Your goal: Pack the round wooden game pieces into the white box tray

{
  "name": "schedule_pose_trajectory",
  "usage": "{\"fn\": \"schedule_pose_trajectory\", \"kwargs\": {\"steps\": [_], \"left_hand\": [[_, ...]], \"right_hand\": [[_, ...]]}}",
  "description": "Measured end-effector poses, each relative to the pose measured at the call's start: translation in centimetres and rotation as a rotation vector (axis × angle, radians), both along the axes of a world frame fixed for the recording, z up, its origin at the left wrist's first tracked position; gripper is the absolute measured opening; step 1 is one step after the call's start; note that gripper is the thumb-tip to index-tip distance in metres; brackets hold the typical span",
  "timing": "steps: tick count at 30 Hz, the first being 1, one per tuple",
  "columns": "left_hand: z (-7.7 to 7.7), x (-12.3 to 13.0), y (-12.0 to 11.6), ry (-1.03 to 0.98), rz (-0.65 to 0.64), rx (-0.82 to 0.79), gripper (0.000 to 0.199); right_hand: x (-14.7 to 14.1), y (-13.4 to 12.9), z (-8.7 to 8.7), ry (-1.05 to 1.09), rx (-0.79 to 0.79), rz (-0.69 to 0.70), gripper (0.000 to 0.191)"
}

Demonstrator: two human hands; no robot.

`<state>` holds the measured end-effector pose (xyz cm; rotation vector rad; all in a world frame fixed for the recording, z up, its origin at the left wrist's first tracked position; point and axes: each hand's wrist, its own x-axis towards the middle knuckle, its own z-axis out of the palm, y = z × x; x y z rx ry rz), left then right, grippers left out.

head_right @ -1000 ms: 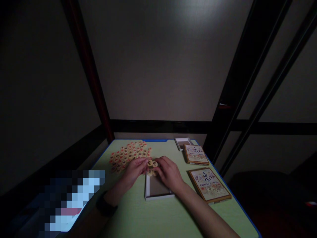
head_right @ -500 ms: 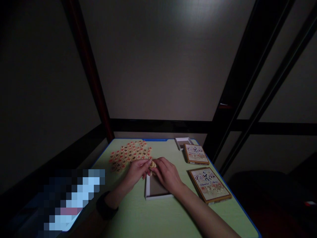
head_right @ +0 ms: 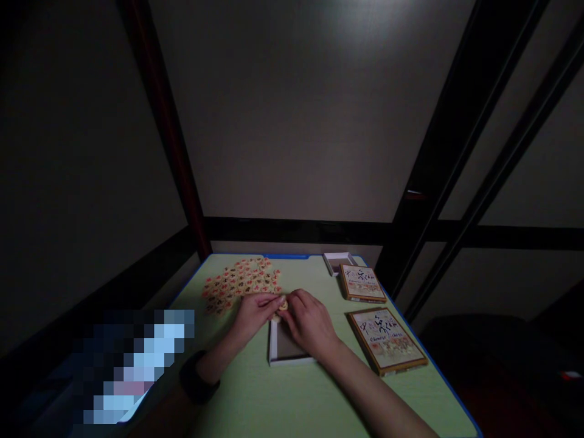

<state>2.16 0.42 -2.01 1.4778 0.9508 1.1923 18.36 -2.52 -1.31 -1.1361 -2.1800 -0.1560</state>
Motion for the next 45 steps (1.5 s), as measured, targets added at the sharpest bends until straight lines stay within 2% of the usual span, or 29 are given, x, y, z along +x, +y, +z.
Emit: {"fn": "schedule_pose_trajectory", "kwargs": {"steps": [3,7,9,12,14,18,23,27,32,45], "left_hand": [[0.2,-0.5,0.1,0.151,0.042,0.074,0.051],[1.4,-1.7,-0.1,0.444,0.299,0.166,0.052],[2.0,-2.2,-0.2,0.606,0.362,0.159,0.050],[2.0,-2.2,-0.4,0.822,0.297,0.144,0.046],[1.6,-1.9,-0.4,0.894,0.227,0.147,0.046],[1.1,-1.6,-0.5,0.933,0.175,0.150,0.044],[1.1,-1.6,-0.4,0.958,0.159,0.146,0.044],[1.1,-1.5,-0.4,0.983,0.141,0.133,0.044],[1.1,-1.5,-0.4,0.975,0.132,0.138,0.043],[1.4,-1.5,-0.7,0.954,0.128,0.146,0.044]], "right_hand": [[0.2,-0.3,0.5,-0.052,-0.057,0.000,0.020],[0.0,-1.5,1.2,-0.110,-0.239,0.025,0.022],[-0.4,-2.0,1.1,-0.178,-0.356,0.023,0.020],[-1.1,-2.2,0.5,-0.220,-0.496,-0.003,0.019],[-1.4,-2.1,0.1,-0.178,-0.555,-0.025,0.020],[-1.7,-1.9,-0.4,-0.071,-0.602,-0.057,0.017],[-1.8,-1.9,-0.6,0.009,-0.611,-0.050,0.013],[-1.9,-1.8,-0.7,0.032,-0.617,-0.046,0.011],[-2.0,-1.5,-0.9,0.069,-0.599,-0.042,0.020],[-2.0,-1.4,-1.2,0.070,-0.593,-0.057,0.017]]}}
